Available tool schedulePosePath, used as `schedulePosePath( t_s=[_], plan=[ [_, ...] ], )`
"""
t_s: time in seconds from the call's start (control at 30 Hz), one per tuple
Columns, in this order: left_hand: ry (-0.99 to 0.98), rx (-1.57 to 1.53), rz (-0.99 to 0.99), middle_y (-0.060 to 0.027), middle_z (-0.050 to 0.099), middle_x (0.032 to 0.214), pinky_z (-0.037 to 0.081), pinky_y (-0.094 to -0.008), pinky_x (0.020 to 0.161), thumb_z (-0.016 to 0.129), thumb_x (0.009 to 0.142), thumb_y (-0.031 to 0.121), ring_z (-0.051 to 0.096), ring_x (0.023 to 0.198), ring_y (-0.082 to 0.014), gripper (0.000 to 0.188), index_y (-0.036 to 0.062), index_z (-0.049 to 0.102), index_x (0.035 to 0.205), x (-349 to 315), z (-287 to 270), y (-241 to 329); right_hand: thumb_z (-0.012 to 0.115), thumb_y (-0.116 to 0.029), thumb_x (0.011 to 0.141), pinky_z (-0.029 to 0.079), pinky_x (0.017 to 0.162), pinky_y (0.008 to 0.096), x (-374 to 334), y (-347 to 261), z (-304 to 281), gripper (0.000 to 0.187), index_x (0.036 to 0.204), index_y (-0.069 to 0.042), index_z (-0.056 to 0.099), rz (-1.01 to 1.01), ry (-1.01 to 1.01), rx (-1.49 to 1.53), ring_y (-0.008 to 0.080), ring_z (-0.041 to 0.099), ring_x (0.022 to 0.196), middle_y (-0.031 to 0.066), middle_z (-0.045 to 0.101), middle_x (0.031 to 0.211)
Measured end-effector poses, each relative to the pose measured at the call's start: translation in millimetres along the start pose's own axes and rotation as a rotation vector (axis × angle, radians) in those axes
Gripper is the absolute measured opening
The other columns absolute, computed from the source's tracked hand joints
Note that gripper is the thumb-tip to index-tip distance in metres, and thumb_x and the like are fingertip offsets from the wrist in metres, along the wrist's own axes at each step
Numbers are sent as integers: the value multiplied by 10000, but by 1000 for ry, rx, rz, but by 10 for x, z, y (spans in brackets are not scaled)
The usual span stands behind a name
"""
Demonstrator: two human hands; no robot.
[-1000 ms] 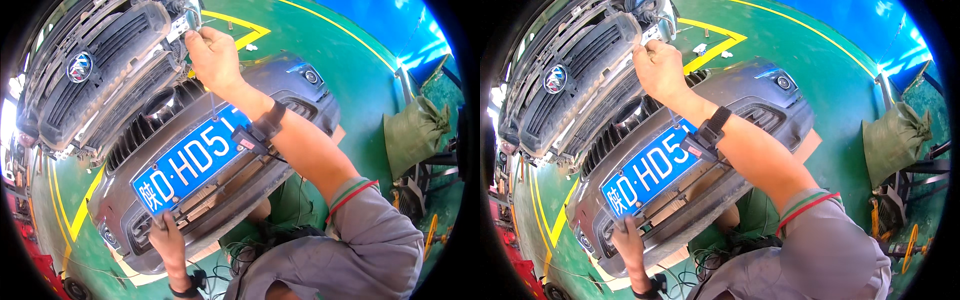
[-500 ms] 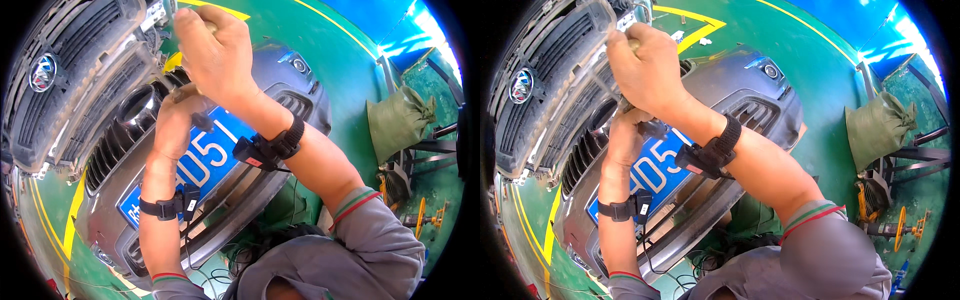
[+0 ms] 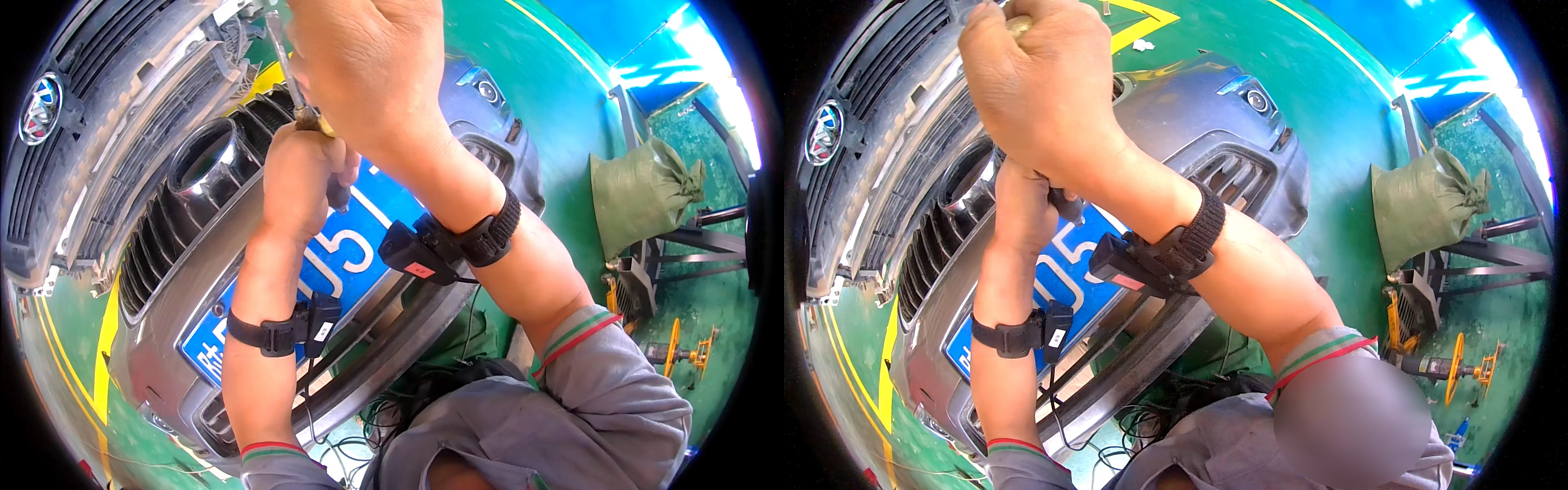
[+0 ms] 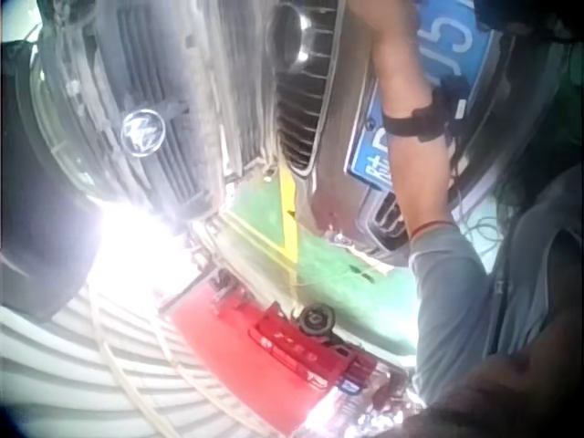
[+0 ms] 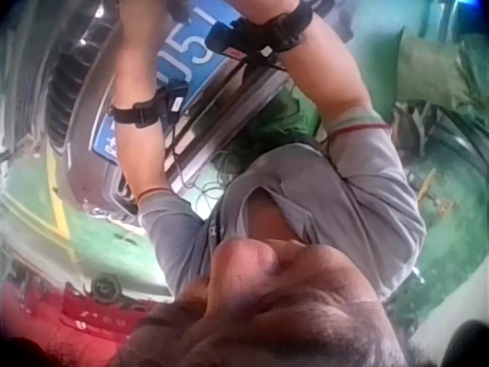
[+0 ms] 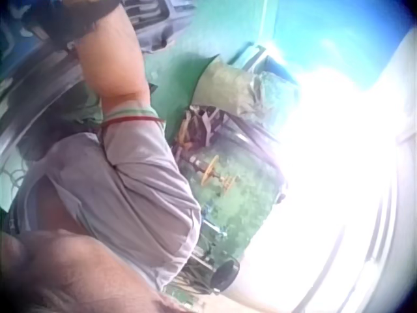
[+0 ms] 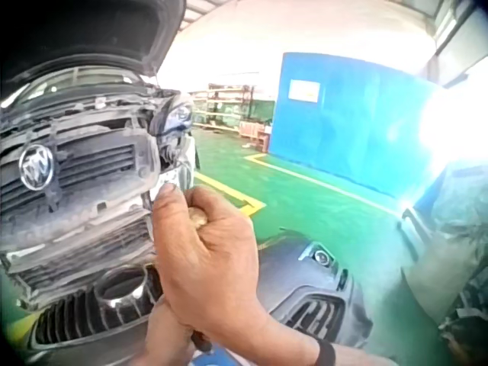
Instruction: The person uses a screwdriver to remove screws from a license-plate frame on a detached car bumper, then flips the bumper over and continues to unscrew internal components from the grille and lower trim.
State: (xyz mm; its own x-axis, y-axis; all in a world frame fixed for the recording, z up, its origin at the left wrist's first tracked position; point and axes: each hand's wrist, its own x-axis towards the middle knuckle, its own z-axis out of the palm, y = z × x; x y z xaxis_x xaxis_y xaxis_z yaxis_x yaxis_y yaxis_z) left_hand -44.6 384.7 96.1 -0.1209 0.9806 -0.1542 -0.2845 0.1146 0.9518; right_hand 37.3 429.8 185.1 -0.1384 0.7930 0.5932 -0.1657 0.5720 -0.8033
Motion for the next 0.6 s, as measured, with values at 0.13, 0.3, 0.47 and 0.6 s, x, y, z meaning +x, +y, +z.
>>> schedulePosePath(
  t_s=[0.13, 0.3, 0.47, 0.6],
  plan=[
    [-49, -33, 26, -84, 508, 551, 341, -310, 395, 492, 669, 114, 444, 392, -183, 146, 1, 568, 618, 76, -20, -77, 614, -261, 985, 401, 518, 288, 23, -18, -22, 345, 809, 36, 625, 20, -7, 59, 63, 457, 574, -16, 544, 591],
    [-105, -38, 54, -79, 493, 533, 326, -302, 397, 489, 673, 119, 436, 392, -180, 162, 5, 574, 595, 131, -65, -131, 605, -203, 951, 367, 490, 253, 136, -35, -132, 271, 809, 27, 626, 214, -145, 228, 45, 454, 548, -29, 534, 604],
    [-57, 37, -74, -100, 495, 550, 397, -306, 530, 475, 582, 18, 485, 534, -203, 48, 19, 509, 549, 127, -14, -48, 612, -164, 929, 323, 437, 241, 210, 86, -197, 196, 807, -11, 610, 472, -256, 442, 37, 441, 496, -46, 495, 597],
    [-43, 1, 23, -80, 468, 507, 320, -317, 390, 509, 660, 136, 427, 390, -189, 167, 7, 566, 571, 148, -35, -139, 598, -139, 930, 297, 406, 242, 220, 202, -123, 179, 787, -32, 587, 489, -311, 655, 50, 421, 455, -42, 471, 588]
  ],
)
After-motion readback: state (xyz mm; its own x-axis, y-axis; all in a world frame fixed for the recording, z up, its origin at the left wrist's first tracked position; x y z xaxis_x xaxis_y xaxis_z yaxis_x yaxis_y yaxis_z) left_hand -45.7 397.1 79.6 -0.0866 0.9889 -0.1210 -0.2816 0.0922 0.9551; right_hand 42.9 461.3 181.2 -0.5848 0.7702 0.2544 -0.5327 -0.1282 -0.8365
